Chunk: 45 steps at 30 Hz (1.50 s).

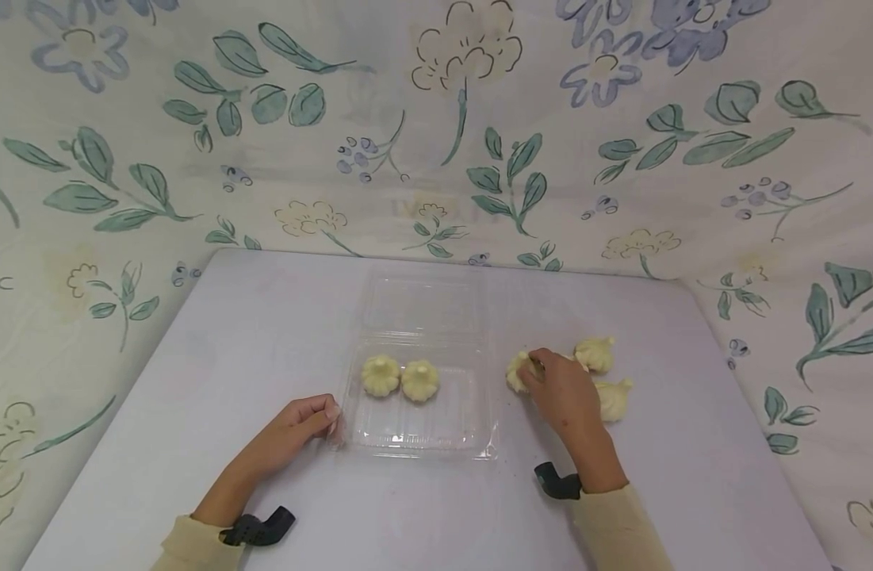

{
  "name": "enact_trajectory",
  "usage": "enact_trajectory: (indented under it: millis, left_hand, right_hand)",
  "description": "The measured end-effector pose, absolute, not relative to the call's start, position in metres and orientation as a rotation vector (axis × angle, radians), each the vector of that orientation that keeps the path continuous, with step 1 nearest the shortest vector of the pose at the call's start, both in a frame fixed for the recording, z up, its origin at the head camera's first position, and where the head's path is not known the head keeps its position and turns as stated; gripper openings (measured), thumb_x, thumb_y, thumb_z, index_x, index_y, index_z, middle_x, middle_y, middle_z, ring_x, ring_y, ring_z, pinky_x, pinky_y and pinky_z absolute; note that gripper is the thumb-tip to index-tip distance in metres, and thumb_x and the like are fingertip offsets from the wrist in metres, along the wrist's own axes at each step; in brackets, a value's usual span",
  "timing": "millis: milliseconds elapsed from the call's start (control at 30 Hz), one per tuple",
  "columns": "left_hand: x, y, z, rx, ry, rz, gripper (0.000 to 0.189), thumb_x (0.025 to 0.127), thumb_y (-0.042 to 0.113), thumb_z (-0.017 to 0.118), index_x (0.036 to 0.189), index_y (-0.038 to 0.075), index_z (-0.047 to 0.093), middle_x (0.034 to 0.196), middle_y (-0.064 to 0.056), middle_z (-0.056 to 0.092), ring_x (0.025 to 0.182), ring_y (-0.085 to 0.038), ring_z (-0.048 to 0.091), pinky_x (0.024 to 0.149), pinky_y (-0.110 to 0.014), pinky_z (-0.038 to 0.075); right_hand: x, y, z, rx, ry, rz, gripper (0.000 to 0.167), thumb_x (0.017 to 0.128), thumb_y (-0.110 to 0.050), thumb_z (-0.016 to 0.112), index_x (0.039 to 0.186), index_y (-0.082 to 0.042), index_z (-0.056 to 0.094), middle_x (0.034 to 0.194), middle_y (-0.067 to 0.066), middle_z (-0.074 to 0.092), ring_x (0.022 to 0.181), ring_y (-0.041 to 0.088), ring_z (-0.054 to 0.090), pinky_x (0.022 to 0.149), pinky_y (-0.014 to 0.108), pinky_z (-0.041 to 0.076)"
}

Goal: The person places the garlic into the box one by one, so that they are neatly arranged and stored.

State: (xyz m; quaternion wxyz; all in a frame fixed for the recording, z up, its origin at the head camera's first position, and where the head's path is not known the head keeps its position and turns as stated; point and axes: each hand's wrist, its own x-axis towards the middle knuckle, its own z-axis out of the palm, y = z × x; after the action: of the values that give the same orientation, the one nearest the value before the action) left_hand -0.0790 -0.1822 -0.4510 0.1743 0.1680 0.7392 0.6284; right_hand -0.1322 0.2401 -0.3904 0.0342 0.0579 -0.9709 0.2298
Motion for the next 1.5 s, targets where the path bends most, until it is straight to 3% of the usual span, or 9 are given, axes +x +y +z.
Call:
enact_trajectory:
  millis: [467, 1500]
  left_hand:
    - [-0.0789, -0.1819, -0.4515, 0.470, 2.094, 1.785, 0.027, 0.111, 0.016, 0.049, 0.090, 0.000, 0.057, 0.089, -0.006, 0.061, 0.084, -0.014, 0.059, 0.079, -0.031, 0.052]
    - [-0.0777, -0.1826, -0.4521, 0.469, 2.082, 1.785, 0.028, 0.111, 0.017, 0.050, 0.091, -0.001, 0.057, 0.088, -0.005, 0.061, 0.083, -0.013, 0.059, 0.078, -0.031, 0.052]
  right_hand:
    - [-0.1300, 0.2392, -0.3895, 0.171, -2.984, 0.721, 0.036, 0.102, -0.027, 0.069, 0.122, 0.004, 0.070, 0.115, 0.023, 0.073, 0.102, 0.041, 0.071, 0.082, 0.055, 0.056]
    - [-0.1273, 0.2372, -0.3941, 0.191, -2.961, 0.732, 0.038, 0.102, -0.024, 0.068, 0.128, 0.005, 0.068, 0.116, 0.024, 0.072, 0.103, 0.041, 0.070, 0.081, 0.054, 0.056]
